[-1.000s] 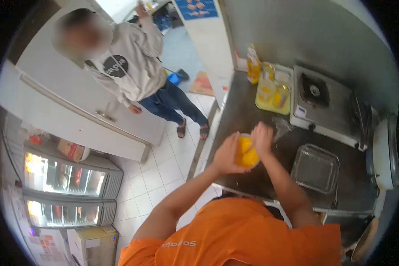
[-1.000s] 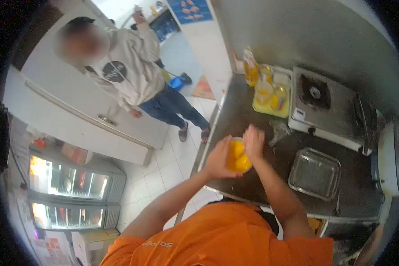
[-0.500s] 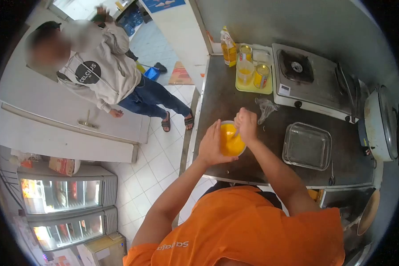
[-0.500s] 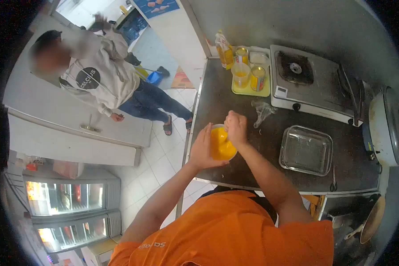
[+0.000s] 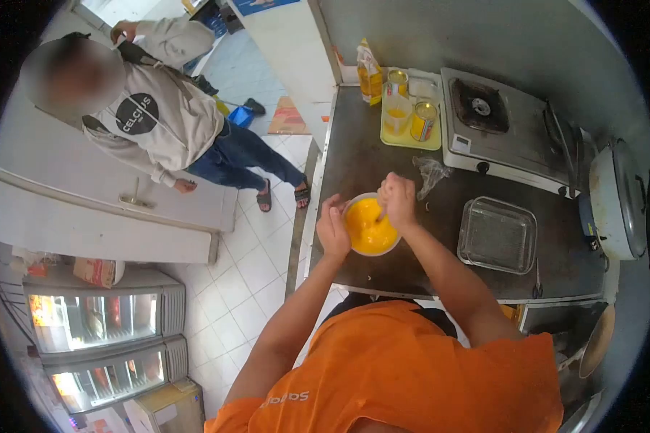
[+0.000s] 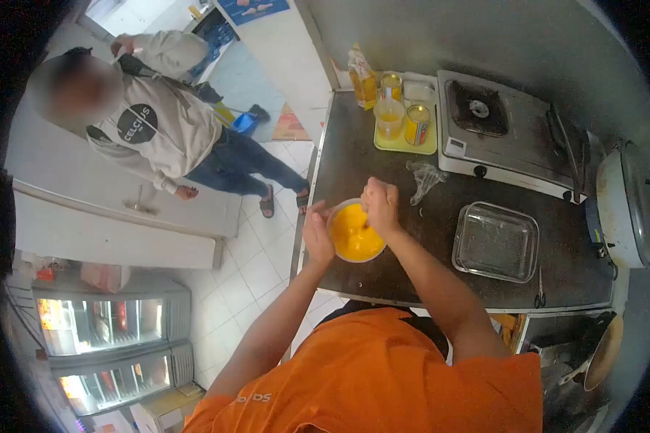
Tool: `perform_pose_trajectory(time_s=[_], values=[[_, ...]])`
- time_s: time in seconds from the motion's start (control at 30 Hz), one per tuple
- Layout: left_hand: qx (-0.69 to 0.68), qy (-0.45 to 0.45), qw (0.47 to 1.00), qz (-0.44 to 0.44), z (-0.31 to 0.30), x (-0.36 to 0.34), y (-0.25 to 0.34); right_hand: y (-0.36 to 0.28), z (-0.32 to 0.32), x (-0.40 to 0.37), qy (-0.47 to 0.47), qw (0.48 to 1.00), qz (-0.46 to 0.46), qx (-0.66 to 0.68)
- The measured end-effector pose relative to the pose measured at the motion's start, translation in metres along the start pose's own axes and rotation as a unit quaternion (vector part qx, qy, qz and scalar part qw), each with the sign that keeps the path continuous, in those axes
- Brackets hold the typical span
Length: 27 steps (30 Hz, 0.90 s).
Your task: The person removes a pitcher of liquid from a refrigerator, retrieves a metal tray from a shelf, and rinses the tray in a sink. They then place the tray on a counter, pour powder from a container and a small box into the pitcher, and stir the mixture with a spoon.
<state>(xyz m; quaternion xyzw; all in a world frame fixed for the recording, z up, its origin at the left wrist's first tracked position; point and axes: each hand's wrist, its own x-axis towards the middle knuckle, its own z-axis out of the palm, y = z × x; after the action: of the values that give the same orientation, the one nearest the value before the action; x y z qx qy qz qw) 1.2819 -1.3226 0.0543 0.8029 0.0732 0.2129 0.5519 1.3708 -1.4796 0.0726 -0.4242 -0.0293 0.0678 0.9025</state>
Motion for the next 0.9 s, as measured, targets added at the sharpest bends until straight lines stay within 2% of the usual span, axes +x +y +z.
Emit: perform_pose_trajectory(time_s=[0.07,0.1,0.23,0.27,0.3,0.37,0.4,0.53,0.63,0.67,0.77,0.8,0.87,0.9], values=[[-0.051,0.036,0.998,0.005,0.011,0.009,-0.021,-0.033,0.010,0.015,0.031,0.999,-0.011,0.018],[-0.051,0.050,0.997,-0.020,0.010,0.007,-0.020,-0.040,0.014,0.015,0.049,0.998,-0.007,0.028],[-0.066,0.105,0.988,-0.090,0.008,0.003,-0.022,-0.011,0.009,0.003,0.087,0.996,-0.002,-0.013],[-0.056,0.111,0.988,-0.092,0.008,0.001,-0.027,-0.003,0.004,0.002,0.020,0.999,-0.014,-0.028],[-0.048,0.123,0.987,-0.092,0.010,0.003,-0.032,-0.014,0.009,0.006,0.030,0.999,-0.018,-0.005],[-0.068,0.117,0.985,-0.104,0.013,0.004,-0.047,-0.043,0.028,0.013,0.044,0.998,-0.020,0.042],[-0.077,0.116,0.984,-0.113,0.015,0.005,-0.051,-0.051,0.031,0.012,0.045,0.993,-0.077,0.072],[-0.015,0.097,0.992,-0.082,0.008,0.006,-0.034,-0.001,0.019,-0.002,-0.019,0.998,-0.026,-0.058],[0.024,0.097,0.993,-0.071,0.009,0.008,-0.033,-0.037,0.029,0.013,0.018,0.999,-0.023,0.029],[0.030,0.091,0.993,-0.068,0.008,0.010,-0.036,-0.050,0.031,0.011,-0.005,0.996,-0.066,0.066],[0.004,0.075,0.993,-0.087,0.005,0.004,-0.027,-0.002,0.007,0.001,-0.009,0.998,-0.019,-0.057],[-0.015,0.080,0.992,-0.094,0.005,0.008,-0.023,0.000,0.005,0.006,0.022,0.998,-0.009,-0.062],[-0.027,0.073,0.993,-0.085,0.004,0.011,-0.033,-0.025,0.019,0.012,0.047,0.999,-0.012,0.011],[-0.034,0.070,0.993,-0.084,0.003,0.011,-0.037,-0.057,0.030,0.012,0.062,0.997,-0.010,0.045]])
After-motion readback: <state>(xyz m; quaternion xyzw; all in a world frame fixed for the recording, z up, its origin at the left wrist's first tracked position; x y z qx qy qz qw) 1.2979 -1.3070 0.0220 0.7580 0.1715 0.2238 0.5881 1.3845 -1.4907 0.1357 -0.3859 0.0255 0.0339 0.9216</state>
